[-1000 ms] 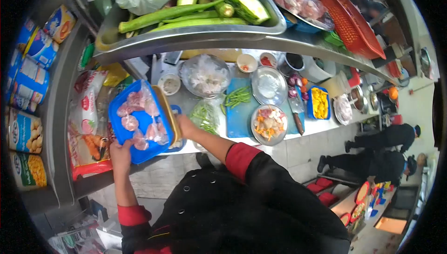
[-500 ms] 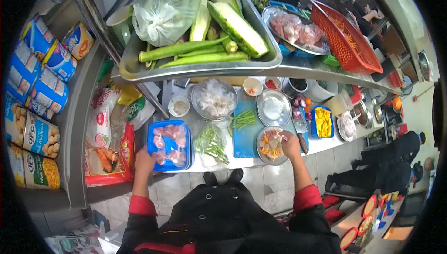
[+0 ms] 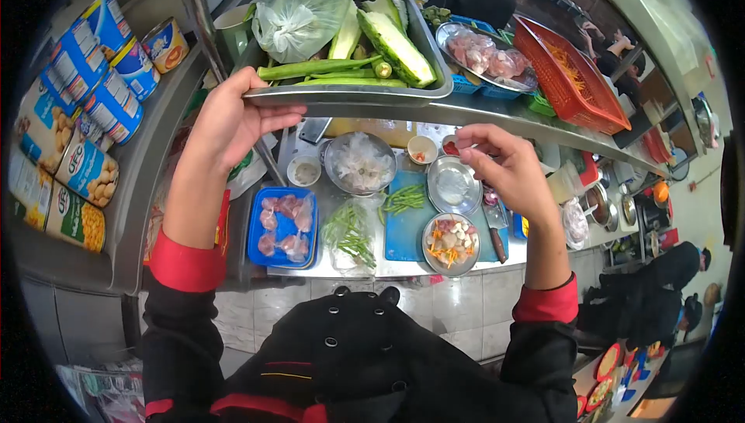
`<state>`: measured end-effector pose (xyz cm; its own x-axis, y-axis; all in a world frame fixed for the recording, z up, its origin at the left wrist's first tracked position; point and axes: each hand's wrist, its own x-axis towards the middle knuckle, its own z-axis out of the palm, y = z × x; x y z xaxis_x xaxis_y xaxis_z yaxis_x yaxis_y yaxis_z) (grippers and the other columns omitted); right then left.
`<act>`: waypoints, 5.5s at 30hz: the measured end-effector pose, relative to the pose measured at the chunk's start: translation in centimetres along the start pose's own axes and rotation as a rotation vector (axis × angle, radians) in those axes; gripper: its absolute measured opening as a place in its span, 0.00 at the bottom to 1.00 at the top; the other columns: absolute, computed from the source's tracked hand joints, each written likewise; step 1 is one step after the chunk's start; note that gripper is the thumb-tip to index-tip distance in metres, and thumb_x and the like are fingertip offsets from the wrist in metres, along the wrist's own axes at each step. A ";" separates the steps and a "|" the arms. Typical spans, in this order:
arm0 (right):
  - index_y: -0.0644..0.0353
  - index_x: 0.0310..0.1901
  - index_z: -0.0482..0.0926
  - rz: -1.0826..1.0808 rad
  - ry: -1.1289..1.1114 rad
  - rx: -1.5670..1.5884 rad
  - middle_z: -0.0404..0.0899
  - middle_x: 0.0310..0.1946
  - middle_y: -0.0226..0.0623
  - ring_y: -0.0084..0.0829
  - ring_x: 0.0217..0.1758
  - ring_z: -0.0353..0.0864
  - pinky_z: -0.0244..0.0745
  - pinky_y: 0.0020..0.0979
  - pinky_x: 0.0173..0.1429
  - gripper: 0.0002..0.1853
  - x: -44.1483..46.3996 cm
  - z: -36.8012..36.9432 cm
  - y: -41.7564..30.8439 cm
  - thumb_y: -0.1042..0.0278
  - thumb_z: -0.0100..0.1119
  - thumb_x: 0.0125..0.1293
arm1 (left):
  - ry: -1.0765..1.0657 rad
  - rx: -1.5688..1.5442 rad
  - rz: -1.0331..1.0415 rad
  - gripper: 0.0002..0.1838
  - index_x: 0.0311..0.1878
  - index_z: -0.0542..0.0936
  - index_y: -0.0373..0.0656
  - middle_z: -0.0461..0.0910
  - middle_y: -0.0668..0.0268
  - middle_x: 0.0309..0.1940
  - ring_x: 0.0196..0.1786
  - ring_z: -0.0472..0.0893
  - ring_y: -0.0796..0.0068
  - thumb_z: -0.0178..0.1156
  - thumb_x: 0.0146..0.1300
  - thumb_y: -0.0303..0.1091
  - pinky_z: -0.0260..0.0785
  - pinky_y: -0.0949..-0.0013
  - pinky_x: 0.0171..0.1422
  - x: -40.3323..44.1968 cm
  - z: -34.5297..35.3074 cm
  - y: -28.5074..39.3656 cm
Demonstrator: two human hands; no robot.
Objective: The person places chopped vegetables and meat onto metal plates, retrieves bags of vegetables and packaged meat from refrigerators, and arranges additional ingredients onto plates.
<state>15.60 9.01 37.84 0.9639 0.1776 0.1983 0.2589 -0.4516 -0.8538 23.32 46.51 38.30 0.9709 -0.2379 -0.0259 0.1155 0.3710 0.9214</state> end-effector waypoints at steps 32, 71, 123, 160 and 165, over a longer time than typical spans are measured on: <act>0.52 0.60 0.78 -0.844 -0.036 -0.864 0.78 0.60 0.42 0.44 0.64 0.75 0.66 0.43 0.72 0.25 25.6 14.5 -7.6 0.50 0.63 0.65 | -0.067 -0.050 0.239 0.20 0.48 0.75 0.26 0.81 0.36 0.46 0.47 0.85 0.40 0.45 0.70 0.38 0.84 0.53 0.52 -1.9 3.8 7.4; 0.53 0.64 0.74 -0.898 -0.271 -0.793 0.80 0.56 0.46 0.44 0.64 0.74 0.67 0.42 0.69 0.33 22.5 15.5 -3.1 0.40 0.63 0.65 | -0.186 -0.064 0.230 0.25 0.49 0.76 0.19 0.81 0.35 0.47 0.48 0.85 0.39 0.44 0.70 0.38 0.86 0.59 0.50 -2.3 2.8 8.2; 0.59 0.59 0.70 1.063 0.577 -0.299 0.82 0.46 0.46 0.39 0.42 0.87 0.84 0.40 0.45 0.29 -22.1 5.7 36.1 0.68 0.71 0.56 | 0.059 0.052 0.132 0.37 0.75 0.55 0.45 0.79 0.52 0.53 0.39 0.88 0.64 0.45 0.74 0.62 0.84 0.72 0.35 -5.2 -2.2 -5.6; 0.64 0.50 0.68 0.373 1.722 0.508 0.77 0.36 0.40 0.30 0.30 0.81 0.87 0.32 0.34 0.13 -27.0 -54.0 50.9 0.82 0.49 0.64 | -0.519 0.655 -0.798 0.19 0.60 0.70 0.37 0.82 0.59 0.44 0.39 0.86 0.67 0.61 0.69 0.29 0.79 0.70 0.40 8.5 27.8 -44.0; 0.64 0.50 0.68 0.465 1.717 0.590 0.77 0.36 0.41 0.32 0.30 0.81 0.85 0.32 0.30 0.13 -25.2 -62.5 61.2 0.82 0.49 0.64 | -0.298 0.708 -0.847 0.20 0.61 0.70 0.39 0.82 0.60 0.43 0.37 0.86 0.67 0.62 0.69 0.29 0.79 0.68 0.39 10.4 29.7 -44.6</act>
<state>11.04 -77.73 10.66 0.0420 -0.9821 -0.1836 0.3011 0.1876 -0.9350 22.01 0.82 8.44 0.5380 -0.4095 -0.7368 0.4734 -0.5764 0.6661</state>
